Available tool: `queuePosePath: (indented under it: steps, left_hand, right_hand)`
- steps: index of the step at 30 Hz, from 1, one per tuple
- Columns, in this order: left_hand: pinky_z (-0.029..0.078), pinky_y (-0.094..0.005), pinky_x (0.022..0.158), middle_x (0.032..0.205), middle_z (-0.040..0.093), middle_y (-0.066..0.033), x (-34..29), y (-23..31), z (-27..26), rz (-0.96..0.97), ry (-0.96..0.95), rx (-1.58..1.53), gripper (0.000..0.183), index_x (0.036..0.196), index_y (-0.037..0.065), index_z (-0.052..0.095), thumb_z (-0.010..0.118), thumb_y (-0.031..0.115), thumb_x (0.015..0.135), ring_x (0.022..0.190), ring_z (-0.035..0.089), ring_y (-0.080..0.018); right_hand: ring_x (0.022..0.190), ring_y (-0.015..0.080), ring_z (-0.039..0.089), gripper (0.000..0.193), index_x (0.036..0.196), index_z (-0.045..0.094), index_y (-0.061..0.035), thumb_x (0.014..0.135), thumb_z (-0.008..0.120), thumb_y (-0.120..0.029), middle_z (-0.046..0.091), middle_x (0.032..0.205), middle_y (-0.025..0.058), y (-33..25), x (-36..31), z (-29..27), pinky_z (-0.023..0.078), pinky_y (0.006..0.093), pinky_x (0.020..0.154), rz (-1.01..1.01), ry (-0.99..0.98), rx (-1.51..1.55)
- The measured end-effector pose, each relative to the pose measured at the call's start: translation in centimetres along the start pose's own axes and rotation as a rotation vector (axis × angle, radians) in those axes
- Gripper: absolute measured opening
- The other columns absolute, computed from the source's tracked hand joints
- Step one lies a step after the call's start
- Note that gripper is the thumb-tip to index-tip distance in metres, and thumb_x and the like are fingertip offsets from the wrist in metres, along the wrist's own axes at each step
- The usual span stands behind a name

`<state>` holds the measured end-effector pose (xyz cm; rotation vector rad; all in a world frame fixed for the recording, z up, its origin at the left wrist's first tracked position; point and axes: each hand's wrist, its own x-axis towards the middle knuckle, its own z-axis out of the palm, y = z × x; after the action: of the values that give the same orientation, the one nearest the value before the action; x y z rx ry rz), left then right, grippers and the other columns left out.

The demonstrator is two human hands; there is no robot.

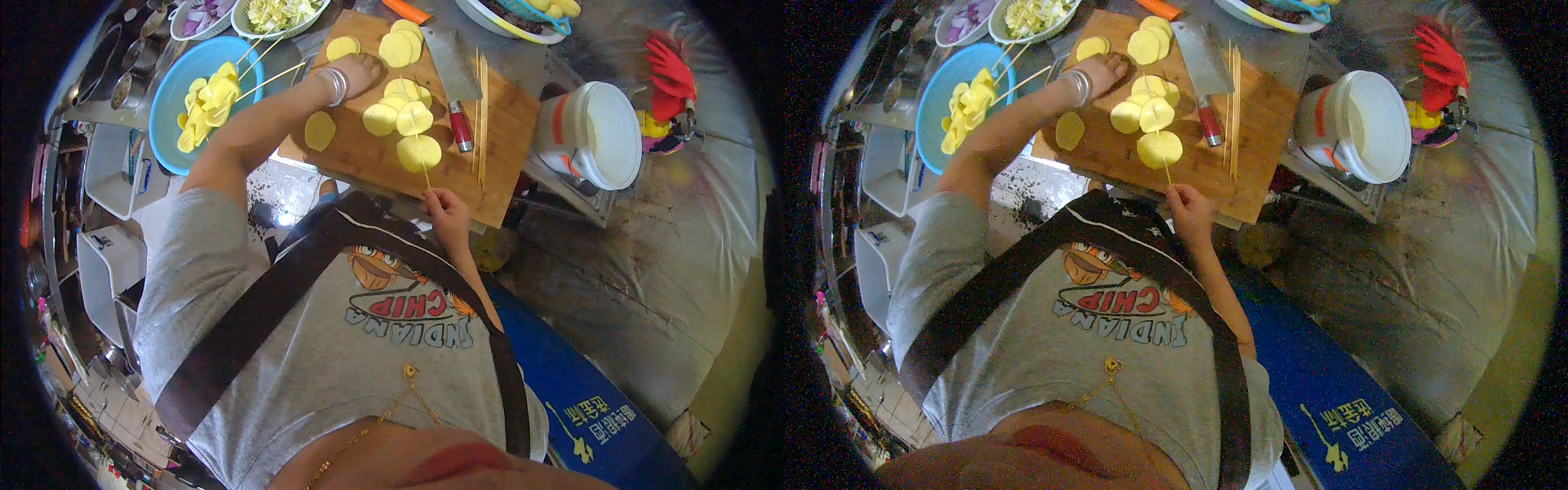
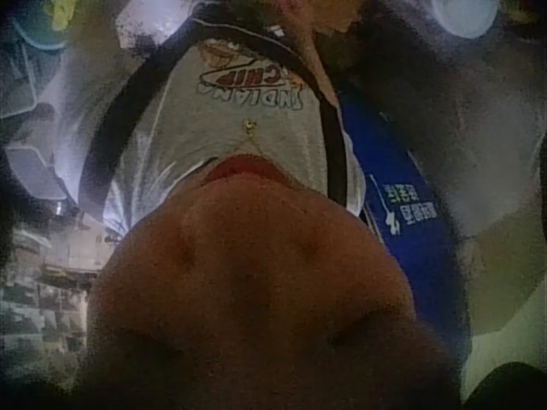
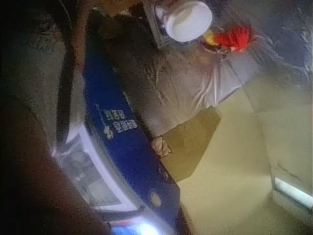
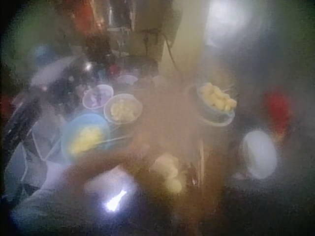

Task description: The person slices potatoes into thin rounds on a wooden cutting board using a knife, then threads the slices onto wooden skewers. The finished skewers are placed into a blue bowl.

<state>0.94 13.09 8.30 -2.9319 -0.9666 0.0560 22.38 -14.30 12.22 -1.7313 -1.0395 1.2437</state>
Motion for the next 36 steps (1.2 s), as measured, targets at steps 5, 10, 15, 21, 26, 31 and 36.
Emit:
queuePosePath:
  steps: [5, 10, 15, 21, 26, 31, 36]
  left_hand:
    - [0.050, -0.0316, 0.063, 0.091, 0.058, -0.0175, 0.2, 0.6, -0.7, -0.489, 0.244, -1.102, 0.020, 0.103, 0.002, 0.048, 0.046, 0.011, 0.084, 0.075, 0.061, -0.0239]
    - [0.039, -0.0214, 0.041, 0.067, 0.054, -0.0032, 0.6, 3.8, -0.6, -0.748, 0.306, -2.004, 0.017, 0.101, 0.004, 0.047, 0.050, 0.009, 0.085, 0.047, 0.048, -0.0108]
    - [0.036, -0.0208, 0.041, 0.063, 0.050, -0.0009, 0.9, 4.2, 0.0, -0.824, 0.363, -2.202, 0.012, 0.095, 0.005, 0.051, 0.051, 0.011, 0.085, 0.043, 0.041, -0.0090]
    - [0.034, -0.0214, 0.040, 0.059, 0.048, -0.0004, 1.2, 4.6, 0.2, -0.844, 0.174, -2.318, 0.007, 0.087, 0.006, 0.053, 0.049, 0.012, 0.085, 0.044, 0.041, -0.0096]
    - [0.036, -0.0230, 0.042, 0.060, 0.050, -0.0017, 1.3, 6.6, 0.4, -0.772, 0.378, -1.621, 0.019, 0.101, 0.005, 0.052, 0.047, 0.016, 0.086, 0.046, 0.044, -0.0096]
    - [0.042, -0.0226, 0.053, 0.075, 0.058, -0.0029, 0.8, 6.8, 0.4, -0.629, 0.532, -1.407, 0.026, 0.108, 0.004, 0.053, 0.049, 0.016, 0.085, 0.058, 0.051, -0.0097]
    - [0.041, -0.0183, 0.050, 0.077, 0.057, -0.0007, -0.2, 6.0, 0.0, -0.580, 0.411, -1.844, 0.022, 0.105, 0.005, 0.056, 0.050, 0.013, 0.085, 0.056, 0.049, -0.0058]
  right_hand:
    - [0.053, 0.0043, 0.046, 0.017, 0.086, 0.060, 0.0003, 0.085, 0.056, -0.017, 0.054, 0.062, -0.0013, -0.2, -0.1, 0.4, 0.036, 0.0184, 0.048, 0.000, 0.021, -0.087]
    - [0.057, 0.0088, 0.052, 0.022, 0.087, 0.060, 0.0012, 0.085, 0.056, -0.020, 0.057, 0.063, 0.0028, -1.4, -0.2, 1.2, 0.042, 0.0231, 0.054, 0.004, -0.055, -0.004]
    - [0.057, 0.0094, 0.053, 0.022, 0.088, 0.061, 0.0010, 0.085, 0.056, -0.020, 0.058, 0.064, 0.0041, -2.4, -0.7, 0.9, 0.042, 0.0235, 0.053, -0.045, -0.132, -0.141]
    - [0.057, 0.0101, 0.054, 0.021, 0.088, 0.061, 0.0007, 0.085, 0.056, -0.020, 0.058, 0.064, 0.0045, -2.8, -1.1, 1.1, 0.042, 0.0240, 0.053, -0.140, -0.059, -0.179]
    - [0.058, 0.0116, 0.054, 0.020, 0.088, 0.061, 0.0000, 0.085, 0.056, -0.020, 0.058, 0.064, 0.0052, -2.5, -1.1, 1.1, 0.043, 0.0256, 0.053, -0.082, -0.039, -0.151]
    - [0.054, 0.0060, 0.049, 0.018, 0.086, 0.060, -0.0001, 0.086, 0.054, -0.017, 0.055, 0.061, -0.0001, -2.1, -0.4, 1.1, 0.038, 0.0206, 0.048, -0.091, -0.029, -0.104]
    - [0.058, 0.0127, 0.053, 0.021, 0.082, 0.059, 0.0005, 0.085, 0.055, -0.020, 0.057, 0.065, 0.0038, -2.6, -0.2, 0.9, 0.042, 0.0261, 0.053, -0.125, 0.054, -0.233]
